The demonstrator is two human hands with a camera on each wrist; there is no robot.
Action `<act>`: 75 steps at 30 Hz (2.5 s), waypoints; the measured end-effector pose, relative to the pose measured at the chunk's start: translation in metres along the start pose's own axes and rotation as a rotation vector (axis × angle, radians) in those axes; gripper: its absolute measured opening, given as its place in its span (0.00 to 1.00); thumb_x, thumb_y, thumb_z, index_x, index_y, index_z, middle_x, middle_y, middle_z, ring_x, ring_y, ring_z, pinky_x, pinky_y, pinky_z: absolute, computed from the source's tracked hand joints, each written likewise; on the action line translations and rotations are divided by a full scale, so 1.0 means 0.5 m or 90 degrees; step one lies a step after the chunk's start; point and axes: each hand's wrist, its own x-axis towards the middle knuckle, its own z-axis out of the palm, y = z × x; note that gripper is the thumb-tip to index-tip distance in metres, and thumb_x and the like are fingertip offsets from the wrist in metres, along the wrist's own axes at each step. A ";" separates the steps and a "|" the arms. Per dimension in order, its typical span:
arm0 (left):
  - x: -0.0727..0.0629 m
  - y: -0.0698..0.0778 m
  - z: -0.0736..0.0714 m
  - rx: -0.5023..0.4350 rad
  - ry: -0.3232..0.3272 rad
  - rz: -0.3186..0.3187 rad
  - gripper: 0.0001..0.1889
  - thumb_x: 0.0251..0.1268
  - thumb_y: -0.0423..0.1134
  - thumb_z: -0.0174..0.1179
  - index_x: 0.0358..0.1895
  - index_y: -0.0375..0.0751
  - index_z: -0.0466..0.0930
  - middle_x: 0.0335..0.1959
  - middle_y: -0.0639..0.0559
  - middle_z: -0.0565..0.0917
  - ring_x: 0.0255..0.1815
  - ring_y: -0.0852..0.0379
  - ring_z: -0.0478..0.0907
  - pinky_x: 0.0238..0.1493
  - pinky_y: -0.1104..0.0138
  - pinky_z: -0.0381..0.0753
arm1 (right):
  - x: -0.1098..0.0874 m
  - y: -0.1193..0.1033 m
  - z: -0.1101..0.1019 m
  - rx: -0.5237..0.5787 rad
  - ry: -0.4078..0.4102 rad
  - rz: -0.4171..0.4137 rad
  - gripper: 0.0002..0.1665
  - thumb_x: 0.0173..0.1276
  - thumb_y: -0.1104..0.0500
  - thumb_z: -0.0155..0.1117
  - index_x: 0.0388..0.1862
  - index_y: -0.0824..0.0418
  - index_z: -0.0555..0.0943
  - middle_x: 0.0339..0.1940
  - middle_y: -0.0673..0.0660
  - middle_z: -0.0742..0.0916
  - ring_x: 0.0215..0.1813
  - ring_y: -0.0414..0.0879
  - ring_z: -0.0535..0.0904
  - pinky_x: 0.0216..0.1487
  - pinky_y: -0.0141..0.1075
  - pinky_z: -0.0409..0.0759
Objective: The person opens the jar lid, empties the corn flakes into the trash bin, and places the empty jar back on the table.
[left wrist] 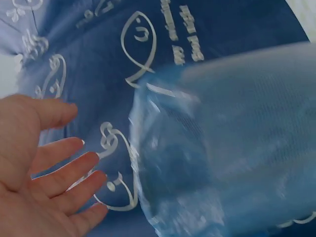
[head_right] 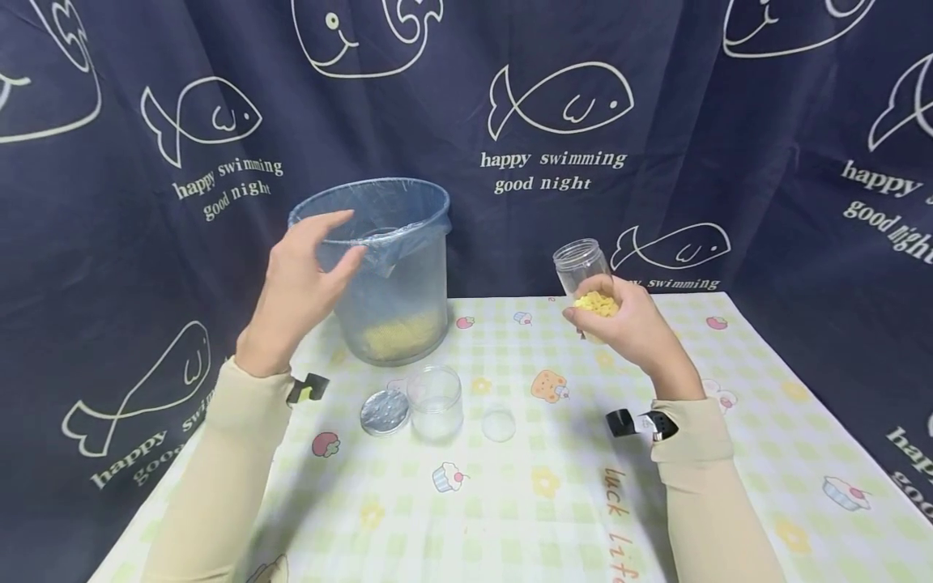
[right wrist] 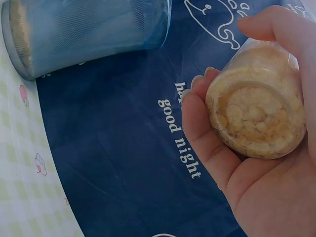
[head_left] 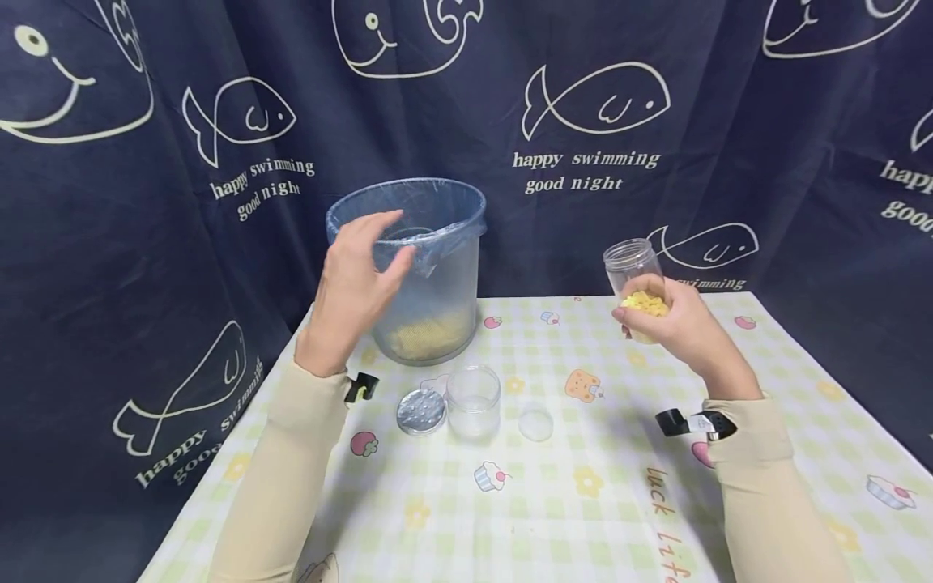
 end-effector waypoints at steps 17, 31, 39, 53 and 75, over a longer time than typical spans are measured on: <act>0.002 -0.124 0.022 0.013 0.009 -0.040 0.15 0.67 0.40 0.71 0.54 0.40 0.88 0.55 0.44 0.86 0.63 0.44 0.77 0.69 0.54 0.71 | 0.010 -0.004 0.003 -0.015 -0.007 -0.004 0.13 0.67 0.58 0.74 0.46 0.59 0.80 0.26 0.52 0.88 0.28 0.42 0.81 0.27 0.31 0.79; 0.007 -0.142 0.031 0.004 0.023 -0.033 0.10 0.64 0.38 0.73 0.46 0.40 0.90 0.44 0.45 0.87 0.53 0.45 0.80 0.60 0.54 0.76 | 0.011 -0.001 0.011 -0.029 0.010 0.015 0.11 0.68 0.56 0.73 0.45 0.56 0.81 0.26 0.55 0.88 0.28 0.45 0.81 0.28 0.33 0.78; 0.006 -0.144 0.037 -0.005 0.024 -0.038 0.11 0.62 0.38 0.74 0.46 0.38 0.91 0.43 0.44 0.87 0.51 0.45 0.80 0.57 0.54 0.77 | 0.017 -0.004 0.027 -0.021 0.018 0.001 0.13 0.67 0.56 0.74 0.46 0.59 0.81 0.27 0.56 0.89 0.28 0.44 0.82 0.28 0.32 0.79; 0.004 -0.147 0.043 -0.020 0.027 -0.041 0.11 0.61 0.37 0.75 0.46 0.38 0.91 0.42 0.45 0.87 0.50 0.45 0.80 0.55 0.54 0.77 | 0.098 -0.077 0.055 -0.101 0.016 0.008 0.19 0.63 0.49 0.78 0.48 0.54 0.81 0.32 0.53 0.84 0.28 0.44 0.80 0.29 0.33 0.79; 0.011 -0.143 0.041 -0.034 0.043 -0.041 0.10 0.59 0.35 0.76 0.44 0.37 0.91 0.40 0.44 0.87 0.48 0.44 0.80 0.55 0.54 0.77 | 0.273 -0.198 0.065 -0.343 0.040 -0.101 0.27 0.57 0.42 0.73 0.46 0.58 0.80 0.36 0.58 0.84 0.37 0.55 0.78 0.39 0.44 0.73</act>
